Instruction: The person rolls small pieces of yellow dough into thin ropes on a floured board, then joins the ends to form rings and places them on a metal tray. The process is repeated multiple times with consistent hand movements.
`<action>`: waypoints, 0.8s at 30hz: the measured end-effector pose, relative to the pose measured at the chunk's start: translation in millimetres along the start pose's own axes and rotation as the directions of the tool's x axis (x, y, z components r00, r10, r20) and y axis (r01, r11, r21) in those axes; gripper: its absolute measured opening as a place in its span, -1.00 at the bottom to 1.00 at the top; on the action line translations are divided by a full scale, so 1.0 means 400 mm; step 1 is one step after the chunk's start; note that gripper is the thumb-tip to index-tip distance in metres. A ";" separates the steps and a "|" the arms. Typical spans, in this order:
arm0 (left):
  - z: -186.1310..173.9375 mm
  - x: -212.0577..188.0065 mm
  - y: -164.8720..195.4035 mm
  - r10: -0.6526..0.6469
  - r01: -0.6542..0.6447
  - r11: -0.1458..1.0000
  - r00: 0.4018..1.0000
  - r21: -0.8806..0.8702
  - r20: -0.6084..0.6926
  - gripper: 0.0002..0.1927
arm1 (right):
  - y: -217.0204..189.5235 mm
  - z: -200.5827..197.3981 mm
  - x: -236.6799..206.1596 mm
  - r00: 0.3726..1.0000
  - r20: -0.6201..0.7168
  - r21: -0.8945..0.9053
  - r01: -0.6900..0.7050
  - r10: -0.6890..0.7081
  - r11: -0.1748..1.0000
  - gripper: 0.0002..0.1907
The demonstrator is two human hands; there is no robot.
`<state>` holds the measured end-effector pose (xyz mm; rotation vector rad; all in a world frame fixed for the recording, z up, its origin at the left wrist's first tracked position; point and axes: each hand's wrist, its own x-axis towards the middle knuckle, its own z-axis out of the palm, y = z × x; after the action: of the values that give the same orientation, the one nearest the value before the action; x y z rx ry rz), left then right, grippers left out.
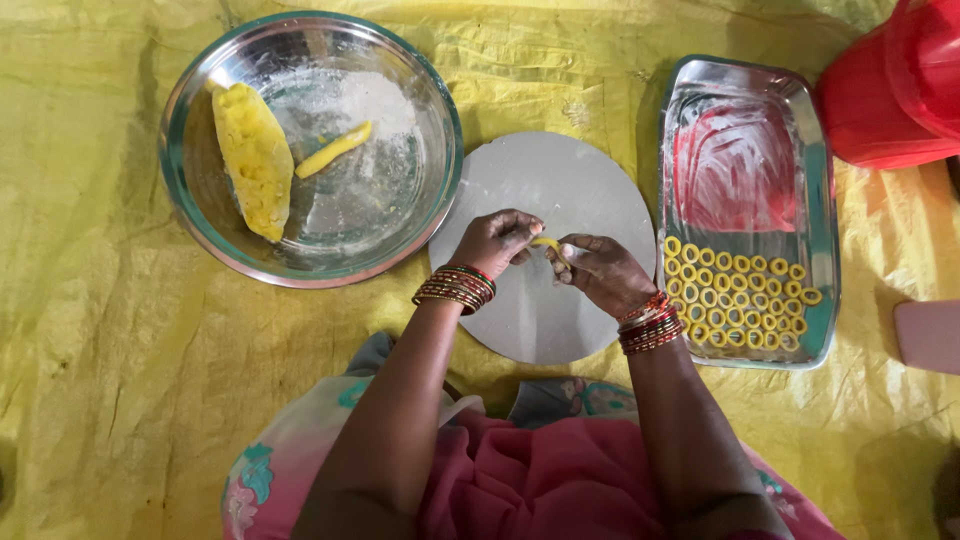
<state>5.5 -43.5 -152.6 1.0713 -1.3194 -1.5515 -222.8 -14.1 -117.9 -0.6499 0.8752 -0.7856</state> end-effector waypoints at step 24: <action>0.048 -0.044 0.127 -0.022 -0.015 0.755 0.999 0.655 0.049 -0.75 | -0.048 0.110 -0.004 0.831 0.154 -0.920 0.318 -0.535 0.229 -0.61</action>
<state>-4.3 -27.1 -98.9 1.4540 -1.9816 -1.1223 -192.1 -15.7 -80.8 -1.9776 1.3572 -0.7993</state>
